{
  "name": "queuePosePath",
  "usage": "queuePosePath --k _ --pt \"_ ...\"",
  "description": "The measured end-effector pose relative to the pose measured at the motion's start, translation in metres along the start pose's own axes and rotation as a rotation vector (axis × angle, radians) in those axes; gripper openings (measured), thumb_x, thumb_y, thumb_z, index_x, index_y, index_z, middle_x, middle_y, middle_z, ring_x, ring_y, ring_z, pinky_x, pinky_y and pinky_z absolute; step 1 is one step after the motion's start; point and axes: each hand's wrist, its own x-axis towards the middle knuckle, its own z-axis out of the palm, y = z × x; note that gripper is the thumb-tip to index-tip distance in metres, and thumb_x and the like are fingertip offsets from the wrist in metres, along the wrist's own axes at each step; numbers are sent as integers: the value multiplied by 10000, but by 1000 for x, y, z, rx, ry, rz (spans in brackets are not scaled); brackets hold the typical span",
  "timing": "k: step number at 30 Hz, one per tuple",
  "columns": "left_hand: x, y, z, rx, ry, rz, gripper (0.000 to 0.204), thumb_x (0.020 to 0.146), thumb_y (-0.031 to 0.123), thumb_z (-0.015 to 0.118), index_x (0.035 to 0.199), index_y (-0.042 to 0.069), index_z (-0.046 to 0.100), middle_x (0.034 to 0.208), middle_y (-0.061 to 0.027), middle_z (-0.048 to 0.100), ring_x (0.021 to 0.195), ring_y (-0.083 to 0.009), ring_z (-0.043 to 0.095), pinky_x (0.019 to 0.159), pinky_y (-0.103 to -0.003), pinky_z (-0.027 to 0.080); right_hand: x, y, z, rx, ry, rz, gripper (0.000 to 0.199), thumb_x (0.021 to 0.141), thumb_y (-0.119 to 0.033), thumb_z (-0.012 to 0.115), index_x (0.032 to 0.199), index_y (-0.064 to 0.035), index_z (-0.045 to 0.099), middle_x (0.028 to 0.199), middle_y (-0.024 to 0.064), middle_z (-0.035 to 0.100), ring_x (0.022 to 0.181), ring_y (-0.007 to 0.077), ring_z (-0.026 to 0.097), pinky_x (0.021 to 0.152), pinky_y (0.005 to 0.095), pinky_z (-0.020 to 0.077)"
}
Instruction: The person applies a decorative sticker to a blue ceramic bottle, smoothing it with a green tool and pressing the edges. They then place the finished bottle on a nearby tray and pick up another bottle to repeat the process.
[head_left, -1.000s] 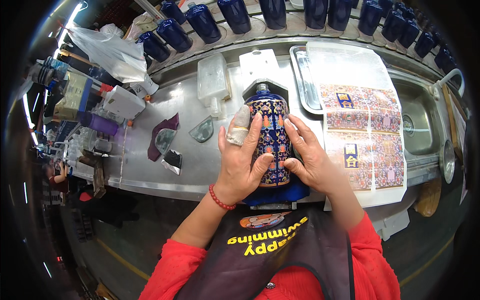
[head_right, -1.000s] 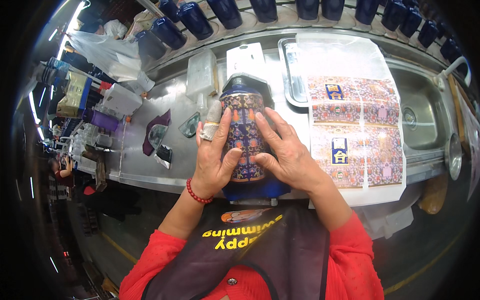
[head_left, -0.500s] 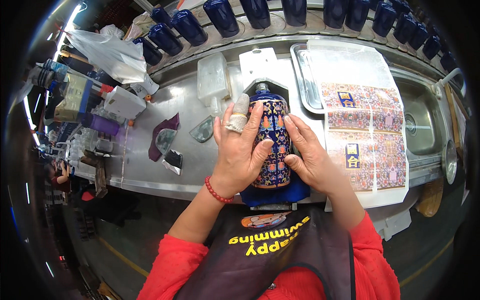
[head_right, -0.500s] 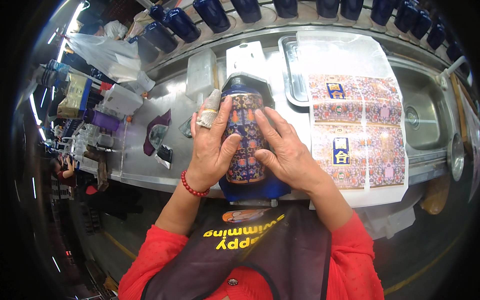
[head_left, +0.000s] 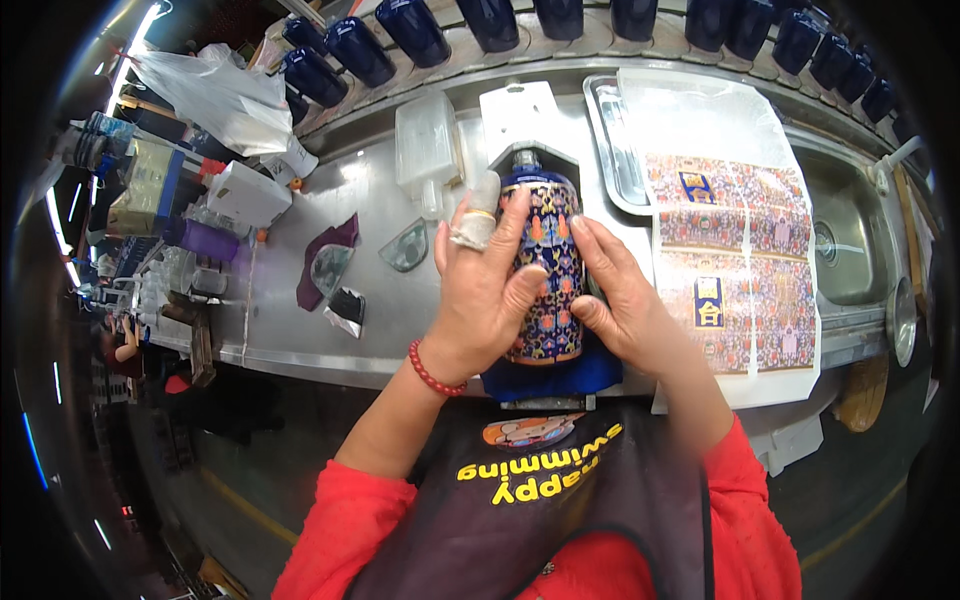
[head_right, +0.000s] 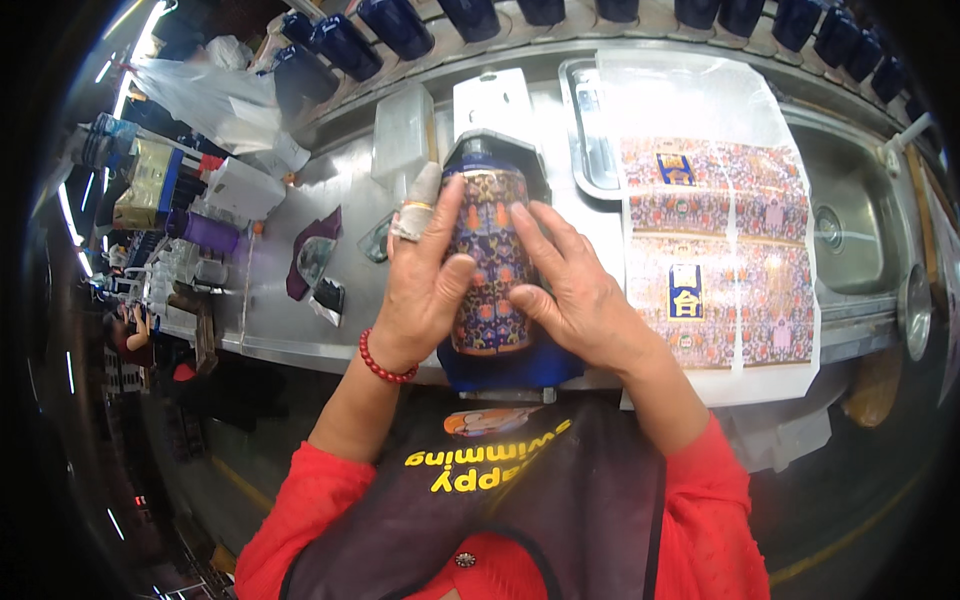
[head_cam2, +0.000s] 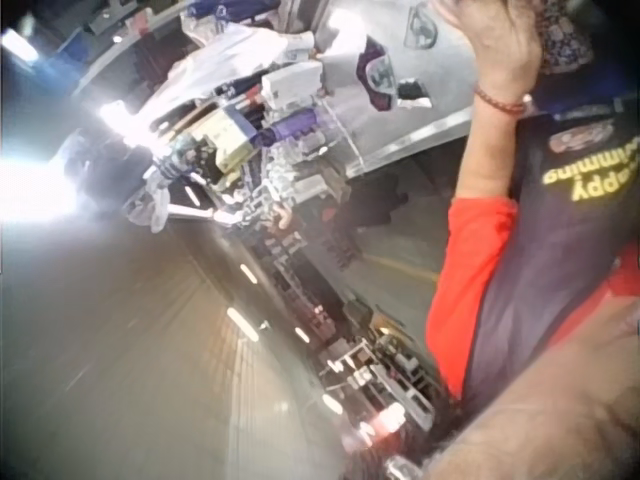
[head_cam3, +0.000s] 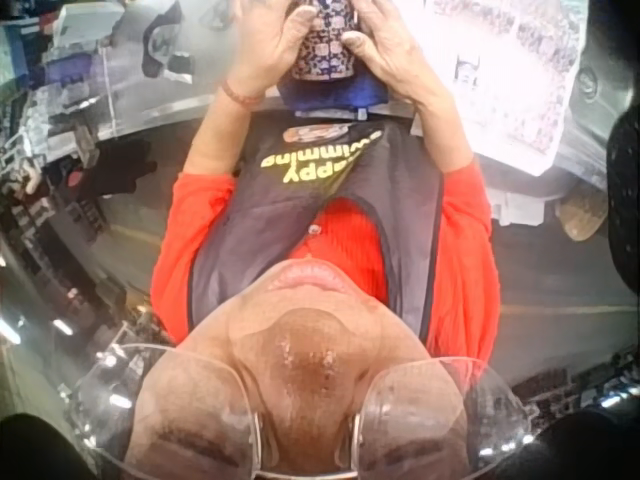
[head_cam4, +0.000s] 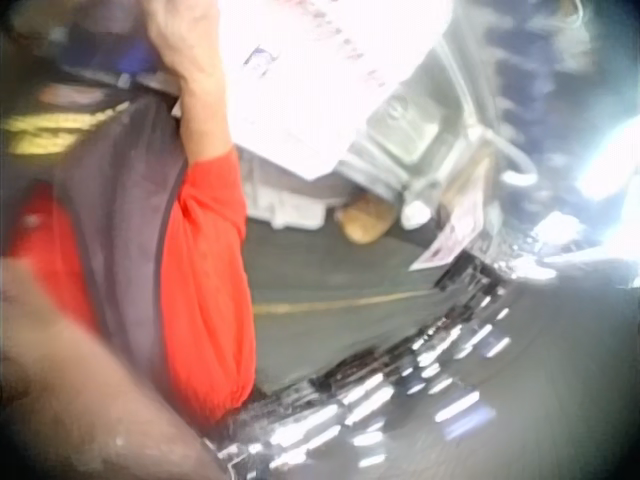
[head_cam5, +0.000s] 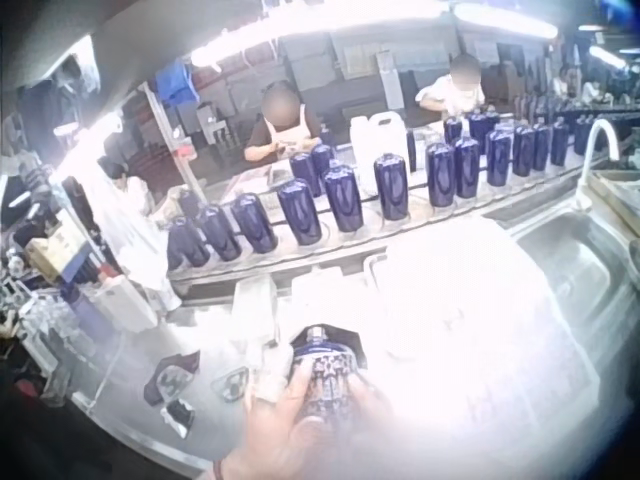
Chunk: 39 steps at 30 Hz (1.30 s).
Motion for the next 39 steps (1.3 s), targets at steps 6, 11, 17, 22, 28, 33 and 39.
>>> queuePosePath --k 6,11,17,22,28,33,39 --pt "-22 -2 -4 -40 29 54 636 1041 378 533 1555 25 407 1521 -222 484 1441 -398 366 1202 -520 106 -8 1 -1 23 2 4 705 1004 -423 608 1584 -109 358 1567 267 356 1410 455 404 1161 469 360" --pt "-31 2 5 -57 6 30 711 1016 398 576 1567 1 366 1519 -247 477 1415 -396 418 1202 -521 126 -10 2 -1 19 -13 7 693 997 -415 622 1575 -118 382 1564 276 361 1405 466 407 1154 470 367" --pt "-35 3 2 -80 -2 58 779 991 436 613 1567 -18 353 1531 -247 460 1412 -399 417 1191 -509 151 -16 0 -5 -22 -4 -47 728 965 -392 668 1580 -130 379 1563 267 362 1394 468 418 1142 472 382" --pt "-36 2 6 -37 13 91 812 987 477 603 1577 -11 335 1527 -248 462 1416 -404 413 1179 -521 162 -18 -2 -4 -47 -50 -9 770 949 -440 672 1586 -130 369 1578 251 351 1403 450 410 1145 472 374" --pt "-37 5 8 -22 3 74 835 984 490 595 1578 -26 315 1509 -253 481 1390 -405 441 1176 -537 168 -17 -3 -4 -61 -44 -44 821 901 -400 739 1586 -141 369 1556 260 373 1356 474 444 1116 475 411" --pt "-37 7 7 13 1 67 859 980 520 580 1566 -51 319 1485 -266 497 1356 -407 472 1176 -542 170 -18 -5 -7 -81 -71 -41 865 881 -430 750 1589 -123 357 1548 271 374 1337 481 452 1113 482 414" --pt "-36 6 3 20 1 54 879 978 547 575 1565 -53 316 1534 -284 424 1422 -446 375 1192 -551 128 -16 -9 -12 -59 -21 -25 876 853 -332 791 1578 -95 360 1549 266 372 1364 475 439 1115 485 411"
